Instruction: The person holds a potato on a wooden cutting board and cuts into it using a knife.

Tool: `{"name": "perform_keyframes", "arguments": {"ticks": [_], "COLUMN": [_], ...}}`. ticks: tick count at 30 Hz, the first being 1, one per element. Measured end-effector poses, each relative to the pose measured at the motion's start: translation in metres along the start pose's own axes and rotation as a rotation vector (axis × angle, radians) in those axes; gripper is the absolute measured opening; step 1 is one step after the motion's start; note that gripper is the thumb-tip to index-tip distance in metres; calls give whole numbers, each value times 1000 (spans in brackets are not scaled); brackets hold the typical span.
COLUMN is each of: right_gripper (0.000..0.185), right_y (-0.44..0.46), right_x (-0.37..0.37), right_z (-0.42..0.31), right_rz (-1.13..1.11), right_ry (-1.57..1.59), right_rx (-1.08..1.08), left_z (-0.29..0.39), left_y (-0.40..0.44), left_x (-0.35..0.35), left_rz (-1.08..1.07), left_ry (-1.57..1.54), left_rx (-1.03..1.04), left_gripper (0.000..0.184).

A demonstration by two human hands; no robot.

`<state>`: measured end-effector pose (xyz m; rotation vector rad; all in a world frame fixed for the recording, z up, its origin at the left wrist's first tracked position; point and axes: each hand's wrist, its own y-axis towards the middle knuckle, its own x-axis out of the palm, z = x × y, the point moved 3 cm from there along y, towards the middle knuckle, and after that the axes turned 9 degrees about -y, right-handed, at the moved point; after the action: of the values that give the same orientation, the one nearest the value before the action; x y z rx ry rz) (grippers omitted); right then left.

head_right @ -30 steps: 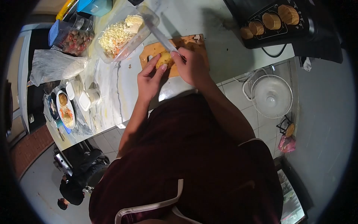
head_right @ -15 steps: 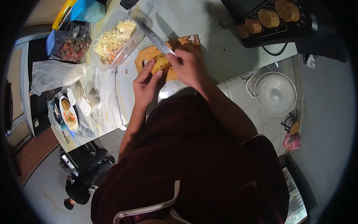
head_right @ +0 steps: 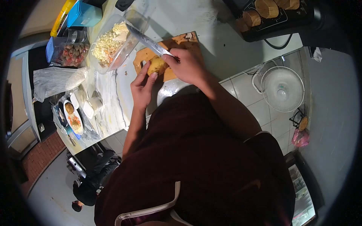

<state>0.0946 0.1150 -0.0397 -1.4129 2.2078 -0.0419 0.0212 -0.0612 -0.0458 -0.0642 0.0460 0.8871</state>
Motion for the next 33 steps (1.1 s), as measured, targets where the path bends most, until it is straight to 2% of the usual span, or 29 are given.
{"name": "perform_keyframes", "arguments": {"ticks": [2, 3, 6, 9, 13, 16, 18, 22, 24, 27, 31, 33], "right_gripper": [32, 31, 30, 30, 30, 31, 31, 33, 31, 31, 29, 29], "right_y": [0, 2, 4, -1, 3, -1, 1, -6, -7, -6, -12, -11], "right_x": [5, 1, 3, 2, 5, 8, 4, 5, 13, 11, 15, 11], "right_z": [4, 5, 9, 3, 8, 1, -1, -10, -2, 6, 1, 4], "right_rz": [-16, 17, 38, -20, 36, -4, 23, 21, 59, 106, 93, 148], "right_ry": [56, -32, 18, 43, -16, 66, -60, 7, 51, 41, 96, 11], "right_rx": [3, -33, -3, -16, -2, -47, -19, -6, -82, -16, -43, -32], "left_z": [-4, -3, 0, -4, -5, -10, -10, -14, -13, -6, -6, -6], "left_y": [-2, -2, 0, -2, -1, -2, 0, 3, 4, 5, 7, 7], "left_x": [-4, -3, -1, -7, -9, -14, -17, -21, -23, -18, -14, -14], "left_rz": [17, 17, -18, -32, -57, -55, -74, -67, -53, -105, -107, -114], "left_ry": [-60, -58, -4, -65, -35, -60, -80, -154, -204, -163, -192, -199], "left_rx": [-110, -109, -13, -57, -41, -69, -86, -146, -163, -129, -144, -156], "left_gripper": [46, 46, 46, 46, 46, 46, 46, 46, 46, 45, 43, 43]}}
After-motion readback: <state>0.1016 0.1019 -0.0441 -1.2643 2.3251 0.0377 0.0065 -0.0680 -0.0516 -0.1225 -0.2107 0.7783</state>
